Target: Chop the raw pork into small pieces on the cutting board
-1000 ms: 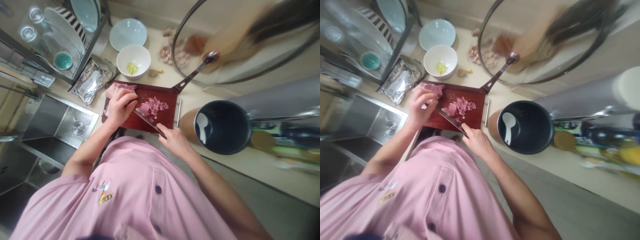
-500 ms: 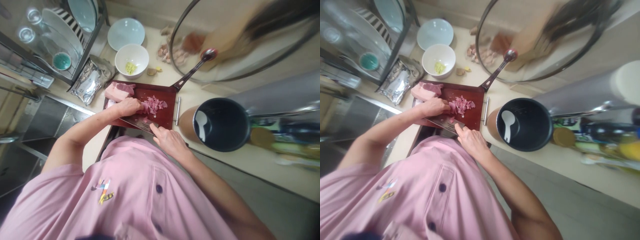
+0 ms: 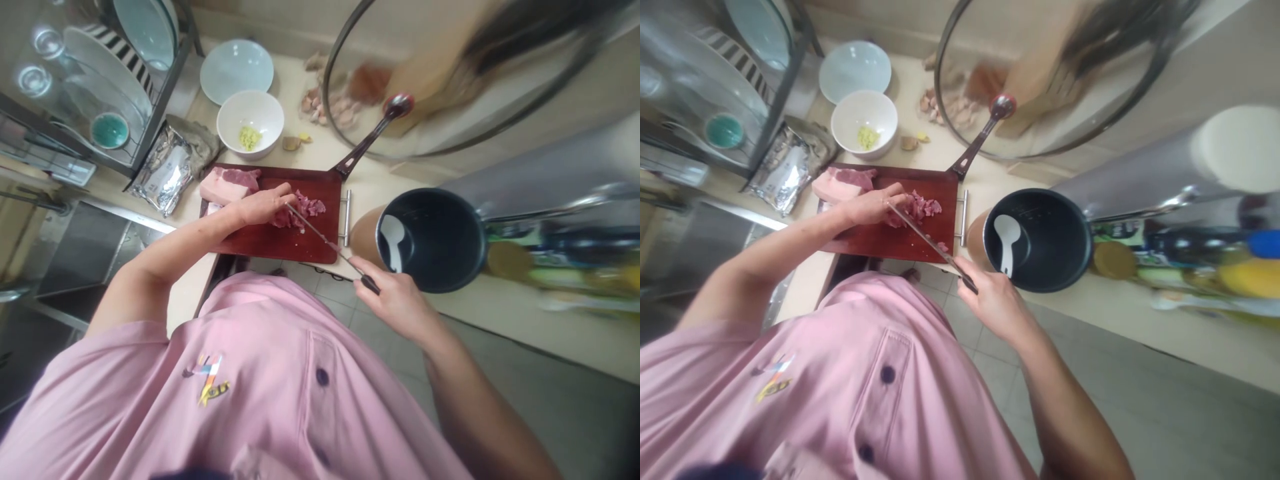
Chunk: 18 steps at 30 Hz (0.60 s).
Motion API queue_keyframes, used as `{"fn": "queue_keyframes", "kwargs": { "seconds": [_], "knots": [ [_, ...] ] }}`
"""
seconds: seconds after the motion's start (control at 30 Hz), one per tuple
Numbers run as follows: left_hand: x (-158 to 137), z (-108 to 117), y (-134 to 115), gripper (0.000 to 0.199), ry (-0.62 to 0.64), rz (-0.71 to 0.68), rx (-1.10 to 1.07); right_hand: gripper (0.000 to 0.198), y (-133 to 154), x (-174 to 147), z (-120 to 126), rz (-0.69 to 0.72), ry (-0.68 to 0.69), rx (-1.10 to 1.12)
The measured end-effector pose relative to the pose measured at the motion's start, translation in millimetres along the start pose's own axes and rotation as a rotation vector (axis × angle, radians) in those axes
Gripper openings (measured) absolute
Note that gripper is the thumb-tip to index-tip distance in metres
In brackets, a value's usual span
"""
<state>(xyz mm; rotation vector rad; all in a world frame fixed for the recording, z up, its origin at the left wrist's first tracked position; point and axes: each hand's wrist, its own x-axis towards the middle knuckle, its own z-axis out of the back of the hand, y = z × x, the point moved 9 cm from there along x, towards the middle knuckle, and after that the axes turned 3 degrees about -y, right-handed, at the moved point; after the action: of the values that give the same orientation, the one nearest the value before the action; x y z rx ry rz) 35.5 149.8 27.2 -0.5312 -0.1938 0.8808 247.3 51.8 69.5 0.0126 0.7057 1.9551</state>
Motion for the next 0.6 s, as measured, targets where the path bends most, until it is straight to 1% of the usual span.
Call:
{"fn": "queue_keyframes", "kwargs": {
  "seconds": [0.03, 0.1, 0.23, 0.3, 0.37, 0.47, 0.53, 0.6],
  "knots": [
    [1, 0, 3, 0.040, -0.015, 0.013, -0.011, 0.044, -2, 1, 0, -0.021, -0.012, 0.021],
    [1, -1, 5, 0.041, -0.014, 0.007, -0.032, 0.045, -4, 3, -2, -0.044, -0.019, 0.072],
    [-2, -3, 4, 0.033, -0.001, -0.013, -0.059, 0.045, -2, 3, -4, -0.068, -0.023, 0.177],
    [-4, -6, 2, 0.027, -0.001, 0.001, -0.065, 0.045, -3, 1, -2, -0.106, -0.031, 0.226],
    [-7, -9, -2, 0.019, -0.023, 0.032, -0.016, 0.045, -4, 2, 0, -0.150, -0.041, 0.285],
    [-12, -8, -11, 0.011, -0.109, 0.068, 0.150, 0.043, -4, 6, 0, -0.197, -0.058, 0.403],
    [-19, -5, -21, 0.009, -0.140, 0.062, 0.209, 0.040, -3, 12, -8, -0.224, -0.044, 0.499],
    [-29, -1, -29, 0.008, -0.161, 0.073, 0.176, 0.039, 0, 18, -23, -0.260, 0.030, 0.627]
  ]
}}
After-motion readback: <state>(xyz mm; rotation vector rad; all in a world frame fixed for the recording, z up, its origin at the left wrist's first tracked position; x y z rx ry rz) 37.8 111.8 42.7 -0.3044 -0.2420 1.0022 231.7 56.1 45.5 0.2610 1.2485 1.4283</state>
